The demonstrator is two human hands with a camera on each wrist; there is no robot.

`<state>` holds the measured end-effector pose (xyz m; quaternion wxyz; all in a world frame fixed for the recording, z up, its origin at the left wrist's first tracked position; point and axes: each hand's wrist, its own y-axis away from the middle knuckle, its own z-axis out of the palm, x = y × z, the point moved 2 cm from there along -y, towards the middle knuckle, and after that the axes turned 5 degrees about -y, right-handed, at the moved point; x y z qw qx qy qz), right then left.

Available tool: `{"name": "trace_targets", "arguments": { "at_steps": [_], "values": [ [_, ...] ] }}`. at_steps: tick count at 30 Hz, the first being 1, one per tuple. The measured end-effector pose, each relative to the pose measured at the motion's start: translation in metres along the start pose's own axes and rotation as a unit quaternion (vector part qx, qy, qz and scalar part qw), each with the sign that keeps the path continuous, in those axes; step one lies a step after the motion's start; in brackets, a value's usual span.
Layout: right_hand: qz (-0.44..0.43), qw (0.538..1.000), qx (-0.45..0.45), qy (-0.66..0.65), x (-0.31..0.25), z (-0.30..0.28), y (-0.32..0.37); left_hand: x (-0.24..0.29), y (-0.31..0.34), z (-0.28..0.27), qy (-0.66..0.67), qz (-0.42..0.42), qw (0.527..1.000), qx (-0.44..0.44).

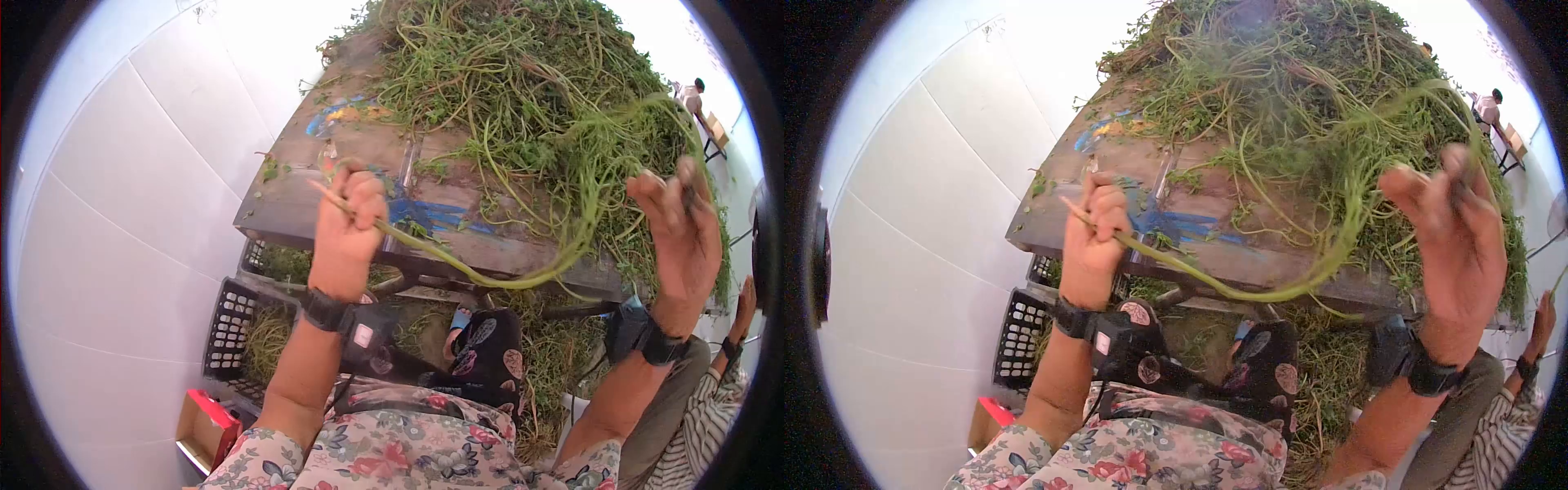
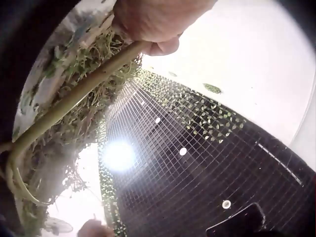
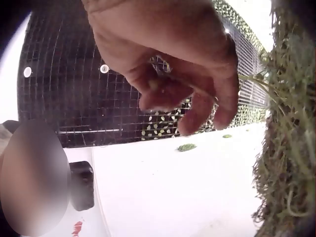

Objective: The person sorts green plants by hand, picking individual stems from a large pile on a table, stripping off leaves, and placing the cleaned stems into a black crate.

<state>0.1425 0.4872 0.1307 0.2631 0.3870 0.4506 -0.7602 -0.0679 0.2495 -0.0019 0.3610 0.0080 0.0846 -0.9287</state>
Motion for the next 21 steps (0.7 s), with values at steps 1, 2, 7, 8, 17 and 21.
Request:
{"name": "trace_targets", "arguments": {
  "at_steps": [1, 2, 7, 8, 17, 21],
  "values": [
    [-0.005, 0.999, -0.003, -0.054, -0.002, -0.015, 0.007, 0.005, 0.001, 0.002, 0.021, -0.003, 1.0, 0.001],
    [-0.01, 0.994, -0.006, -0.109, -0.003, -0.031, 0.015, 0.01, 0.003, 0.003, 0.042, -0.004, 0.999, 0.004],
    [0.043, 0.972, 0.081, -0.214, 0.034, -0.043, 0.078, 0.027, 0.01, 0.016, 0.103, -0.012, 0.994, 0.023],
    [0.055, 0.972, 0.11, -0.201, 0.043, -0.041, 0.088, 0.027, 0.012, 0.02, 0.105, -0.015, 0.994, -0.007],
    [0.365, 0.92, 0.069, -0.124, 0.128, 0.054, 0.127, 0.005, 0.029, 0.03, 0.136, 0.042, 0.989, 0.038],
    [0.289, 0.926, 0.094, -0.222, 0.141, 0.059, 0.119, 0.01, 0.037, 0.023, 0.121, 0.0, 0.992, 0.04]
  ]
}}
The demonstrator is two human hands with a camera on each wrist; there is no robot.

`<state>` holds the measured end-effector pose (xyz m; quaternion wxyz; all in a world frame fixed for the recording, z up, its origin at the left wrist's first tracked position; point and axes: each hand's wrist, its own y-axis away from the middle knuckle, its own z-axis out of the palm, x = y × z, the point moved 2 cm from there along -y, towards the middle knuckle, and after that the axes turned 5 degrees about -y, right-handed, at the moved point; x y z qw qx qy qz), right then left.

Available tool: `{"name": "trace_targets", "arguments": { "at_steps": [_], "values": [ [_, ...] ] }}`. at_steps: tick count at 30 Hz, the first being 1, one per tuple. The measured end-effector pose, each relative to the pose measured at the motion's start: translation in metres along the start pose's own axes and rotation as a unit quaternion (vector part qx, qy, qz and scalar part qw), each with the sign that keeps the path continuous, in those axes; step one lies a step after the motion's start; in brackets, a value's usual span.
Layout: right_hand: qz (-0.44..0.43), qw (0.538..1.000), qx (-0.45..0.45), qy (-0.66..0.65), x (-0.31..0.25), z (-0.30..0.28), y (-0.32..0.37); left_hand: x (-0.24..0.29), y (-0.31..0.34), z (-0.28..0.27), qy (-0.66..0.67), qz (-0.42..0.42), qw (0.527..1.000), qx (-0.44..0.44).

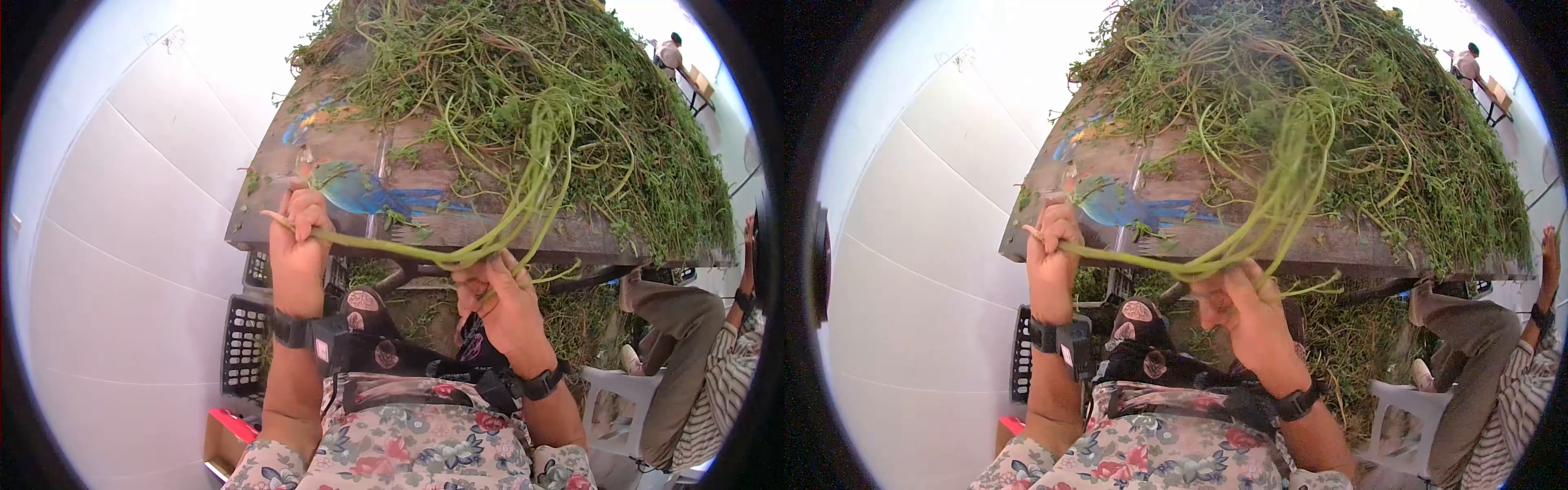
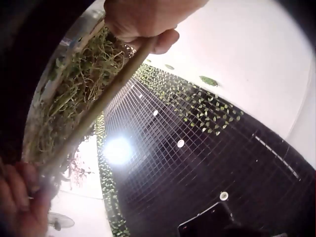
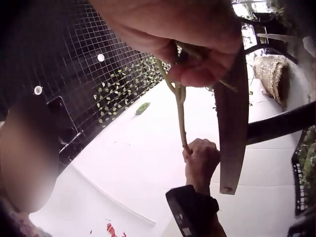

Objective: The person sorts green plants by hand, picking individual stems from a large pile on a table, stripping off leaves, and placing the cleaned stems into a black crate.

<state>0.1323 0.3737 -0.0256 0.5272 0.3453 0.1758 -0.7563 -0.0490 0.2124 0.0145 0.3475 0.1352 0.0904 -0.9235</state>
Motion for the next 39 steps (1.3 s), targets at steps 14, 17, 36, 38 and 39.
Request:
{"name": "trace_targets", "arguments": {
  "at_steps": [14, 17, 36, 38, 39],
  "values": [
    [-0.034, 0.983, -0.026, 0.181, -0.04, -0.006, -0.004, -0.056, 0.117, -0.052, -0.898, -0.317, 0.244, -0.186],
    [-0.063, 0.937, -0.003, 0.344, -0.035, -0.002, -0.007, -0.085, 0.106, -0.009, -0.897, -0.163, 0.355, -0.206],
    [-0.107, 0.99, -0.06, 0.071, -0.016, 0.002, 0.025, -0.088, 0.013, -0.063, -0.91, 0.013, 0.414, 0.01],
    [-0.129, 0.977, -0.059, 0.159, -0.015, 0.009, 0.03, -0.086, 0.01, -0.063, -0.905, 0.031, 0.423, 0.013],
    [-0.135, 0.98, -0.051, 0.141, -0.017, 0.009, 0.028, -0.09, 0.011, -0.058, -0.908, 0.032, 0.417, -0.008]
  ]
}}
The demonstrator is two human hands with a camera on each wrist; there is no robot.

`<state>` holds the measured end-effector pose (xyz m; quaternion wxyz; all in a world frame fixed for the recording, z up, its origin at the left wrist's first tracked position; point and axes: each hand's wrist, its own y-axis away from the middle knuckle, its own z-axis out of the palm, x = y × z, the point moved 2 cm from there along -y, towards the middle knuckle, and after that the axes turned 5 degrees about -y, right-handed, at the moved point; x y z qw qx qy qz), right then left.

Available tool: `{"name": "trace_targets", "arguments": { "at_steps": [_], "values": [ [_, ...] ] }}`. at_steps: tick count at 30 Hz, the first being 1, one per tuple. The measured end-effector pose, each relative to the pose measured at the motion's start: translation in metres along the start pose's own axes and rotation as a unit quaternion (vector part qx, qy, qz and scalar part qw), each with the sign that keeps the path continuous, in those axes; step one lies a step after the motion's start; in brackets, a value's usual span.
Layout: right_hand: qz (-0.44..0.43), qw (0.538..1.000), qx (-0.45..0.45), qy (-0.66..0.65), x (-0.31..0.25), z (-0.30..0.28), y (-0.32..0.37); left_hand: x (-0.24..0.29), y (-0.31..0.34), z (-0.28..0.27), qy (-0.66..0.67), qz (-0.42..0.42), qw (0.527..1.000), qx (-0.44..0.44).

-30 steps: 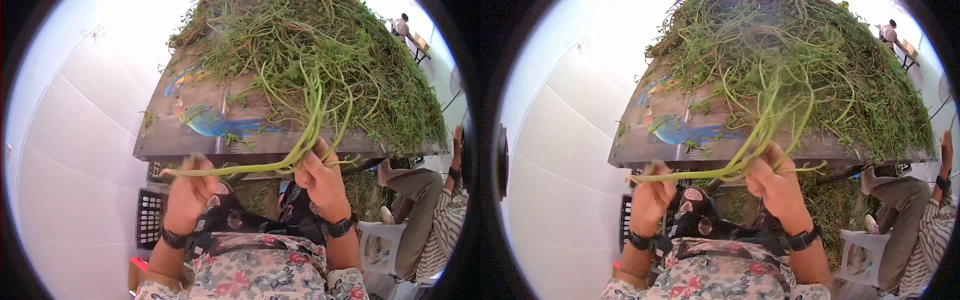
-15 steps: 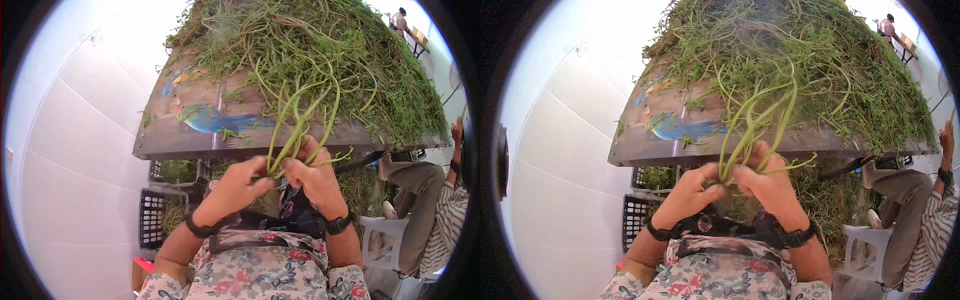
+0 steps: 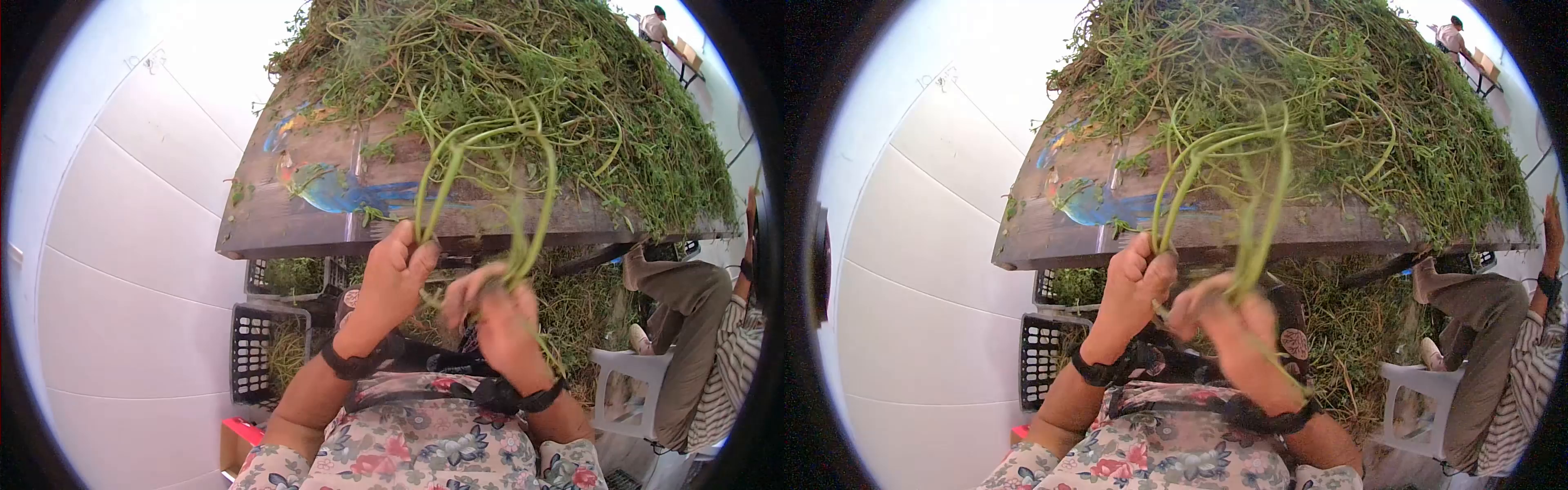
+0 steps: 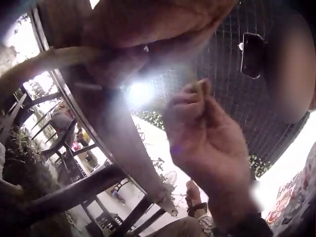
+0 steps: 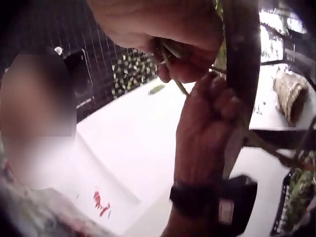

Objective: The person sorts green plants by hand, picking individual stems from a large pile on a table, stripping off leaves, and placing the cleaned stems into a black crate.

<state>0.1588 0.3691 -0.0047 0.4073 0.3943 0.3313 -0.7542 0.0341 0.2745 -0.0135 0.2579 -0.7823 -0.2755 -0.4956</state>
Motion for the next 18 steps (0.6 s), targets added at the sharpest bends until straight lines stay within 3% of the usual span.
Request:
{"name": "trace_targets", "arguments": {
  "at_steps": [2, 5, 7, 8, 10, 14, 16, 18],
  "values": [
    [-0.046, 0.998, 0.036, 0.001, -0.005, -0.014, -0.009, 0.009, 0.006, 0.001, 0.057, 0.0, 0.998, -0.017],
    [-0.051, 0.983, 0.134, -0.113, -0.033, -0.024, -0.017, 0.014, 0.007, 0.001, 0.194, -0.031, 0.98, -0.043],
    [-0.037, 0.979, 0.076, -0.188, -0.032, -0.038, -0.019, 0.008, 0.005, 0.0, 0.227, -0.044, 0.972, -0.044],
    [-0.029, 0.973, 0.047, -0.225, -0.031, -0.042, -0.019, 0.009, 0.005, 0.002, 0.19, -0.03, 0.98, -0.042],
    [0.018, 0.992, 0.084, -0.088, -0.035, -0.029, -0.019, 0.012, 0.007, 0.007, 0.112, -0.003, 0.993, -0.039],
    [0.062, 0.991, 0.106, 0.051, -0.031, -0.018, -0.022, 0.009, 0.008, 0.016, -0.108, 0.226, 0.968, -0.023],
    [0.071, 0.991, 0.099, 0.055, -0.029, -0.022, -0.024, 0.019, 0.012, 0.016, -0.158, 0.207, 0.963, -0.064],
    [0.056, 0.989, 0.131, -0.04, -0.029, -0.019, -0.027, 0.024, 0.013, 0.015, -0.162, 0.185, 0.964, -0.098]
  ]
}}
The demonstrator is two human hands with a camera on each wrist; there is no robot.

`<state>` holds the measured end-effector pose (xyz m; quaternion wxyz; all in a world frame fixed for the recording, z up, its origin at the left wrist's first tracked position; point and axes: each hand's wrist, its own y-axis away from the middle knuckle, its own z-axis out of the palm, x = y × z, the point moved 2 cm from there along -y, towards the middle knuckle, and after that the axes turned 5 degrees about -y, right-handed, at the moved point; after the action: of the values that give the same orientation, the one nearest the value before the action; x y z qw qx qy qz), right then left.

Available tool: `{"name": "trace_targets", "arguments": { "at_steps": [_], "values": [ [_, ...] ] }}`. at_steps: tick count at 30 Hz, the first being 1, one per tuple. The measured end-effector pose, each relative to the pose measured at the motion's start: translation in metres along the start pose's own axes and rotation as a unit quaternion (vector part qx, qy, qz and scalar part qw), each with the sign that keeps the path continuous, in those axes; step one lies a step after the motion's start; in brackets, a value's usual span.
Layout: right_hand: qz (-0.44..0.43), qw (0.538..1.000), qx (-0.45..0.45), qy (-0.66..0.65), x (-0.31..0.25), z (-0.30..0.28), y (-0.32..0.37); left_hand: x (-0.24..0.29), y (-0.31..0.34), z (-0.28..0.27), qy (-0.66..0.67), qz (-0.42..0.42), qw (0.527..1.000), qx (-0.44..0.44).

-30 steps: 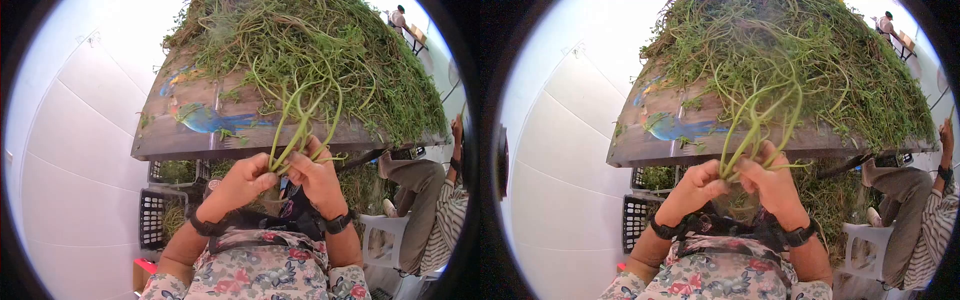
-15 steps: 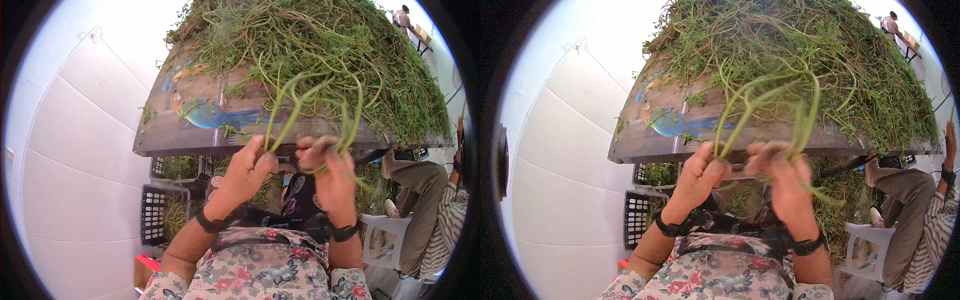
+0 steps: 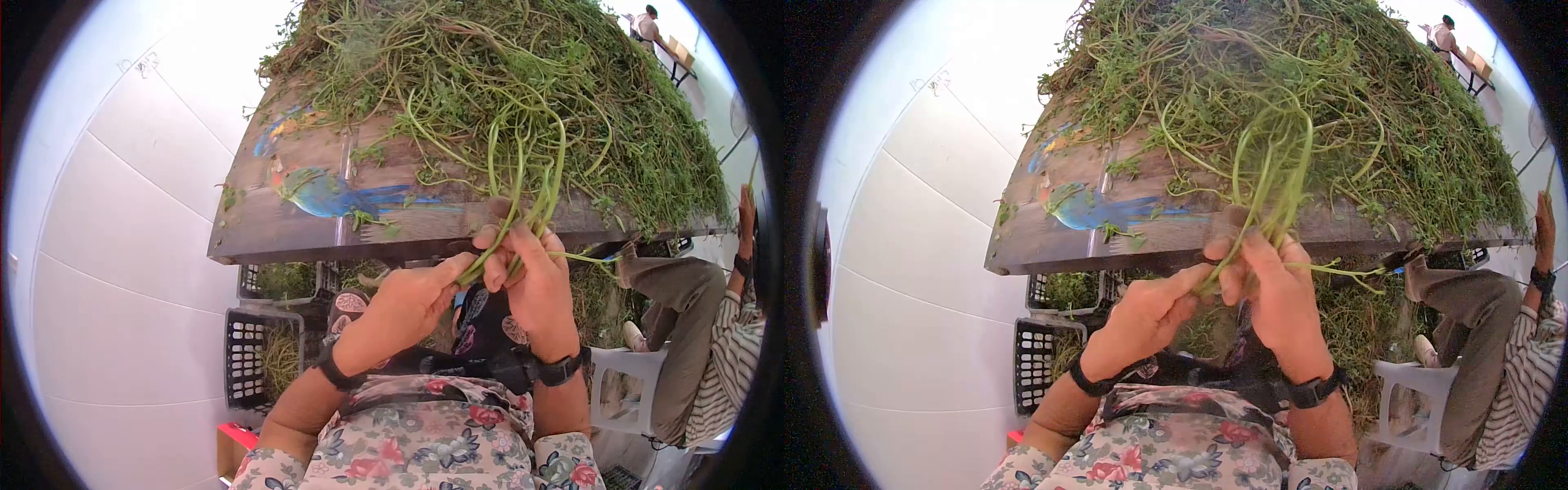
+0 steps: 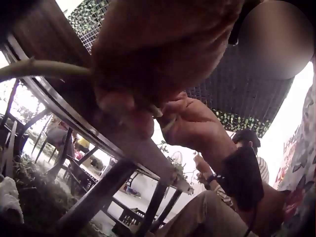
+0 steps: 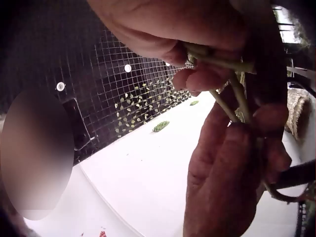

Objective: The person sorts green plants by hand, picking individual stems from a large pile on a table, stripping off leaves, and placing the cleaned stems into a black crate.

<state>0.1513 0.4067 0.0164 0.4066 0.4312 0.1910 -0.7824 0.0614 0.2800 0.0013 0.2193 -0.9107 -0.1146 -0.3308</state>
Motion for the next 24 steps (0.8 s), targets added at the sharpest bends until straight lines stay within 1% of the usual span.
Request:
{"name": "trace_targets", "arguments": {
  "at_steps": [1, 2, 4, 5, 7, 8, 11, 12, 14, 15, 16, 17, 18, 19, 20, 21, 22, 24],
  "values": [
    [-0.001, 0.999, 0.013, -0.049, 0.001, 0.002, 0.0, 0.0, -0.001, -0.001, 0.025, -0.008, 1.0, -0.012],
    [-0.012, 0.999, 0.008, -0.039, 0.002, 0.002, 0.0, 0.0, -0.002, -0.001, 0.05, -0.016, 0.998, -0.024],
    [-0.033, 0.999, 0.0, -0.018, 0.009, 0.0, 0.0, -0.005, -0.001, 0.001, 0.048, -0.042, 0.998, 0.004],
    [-0.053, 0.998, -0.019, 0.016, 0.013, 0.002, 0.004, -0.009, 0.0, 0.003, 0.046, -0.055, 0.997, 0.019],
    [-0.091, 0.991, -0.056, 0.083, 0.024, 0.008, 0.015, -0.027, 0.001, 0.012, 0.128, -0.113, 0.985, 0.036],
    [-0.083, 0.986, -0.095, 0.11, 0.03, 0.008, 0.019, -0.032, 0.0, 0.014, 0.168, -0.142, 0.974, 0.044],
    [-0.078, 0.985, -0.112, 0.104, 0.035, 0.014, 0.035, -0.019, -0.002, 0.002, 0.17, -0.189, 0.964, 0.078],
    [-0.03, 0.988, -0.129, 0.084, 0.035, 0.018, 0.044, -0.02, -0.001, 0.002, 0.203, -0.188, 0.957, 0.085],
    [-0.046, 0.986, -0.138, 0.085, 0.027, 0.022, 0.048, -0.023, -0.002, 0.002, 0.267, -0.18, 0.942, 0.094],
    [-0.055, 0.985, -0.142, 0.087, 0.024, 0.023, 0.049, -0.02, -0.002, 0.0, 0.322, -0.194, 0.921, 0.1],
    [-0.077, 0.987, -0.126, 0.067, 0.014, 0.013, 0.038, -0.013, -0.003, -0.004, 0.375, -0.208, 0.897, 0.107],
    [-0.136, 0.973, -0.062, 0.177, 0.002, 0.003, 0.032, -0.007, -0.003, -0.009, 0.427, -0.219, 0.87, 0.115],
    [-0.179, 0.941, 0.014, 0.287, -0.009, -0.007, 0.027, -0.003, -0.003, -0.016, 0.446, -0.217, 0.862, 0.105],
    [-0.189, 0.94, 0.064, 0.278, -0.021, -0.023, 0.018, -0.007, -0.003, -0.023, 0.45, -0.219, 0.859, 0.112],
    [-0.17, 0.975, 0.058, 0.133, -0.033, -0.042, 0.01, -0.015, -0.002, -0.029, 0.453, -0.221, 0.855, 0.119],
    [-0.165, 0.984, 0.053, 0.035, -0.045, -0.058, 0.005, -0.021, -0.001, -0.038, 0.457, -0.223, 0.852, 0.126],
    [-0.177, 0.983, 0.056, 0.0, -0.058, -0.068, 0.002, -0.025, -0.001, -0.048, 0.438, -0.221, 0.862, 0.128],
    [-0.218, 0.969, 0.118, 0.014, -0.073, -0.069, -0.001, -0.031, 0.0, -0.061, 0.425, -0.201, 0.871, 0.142]
  ]
}}
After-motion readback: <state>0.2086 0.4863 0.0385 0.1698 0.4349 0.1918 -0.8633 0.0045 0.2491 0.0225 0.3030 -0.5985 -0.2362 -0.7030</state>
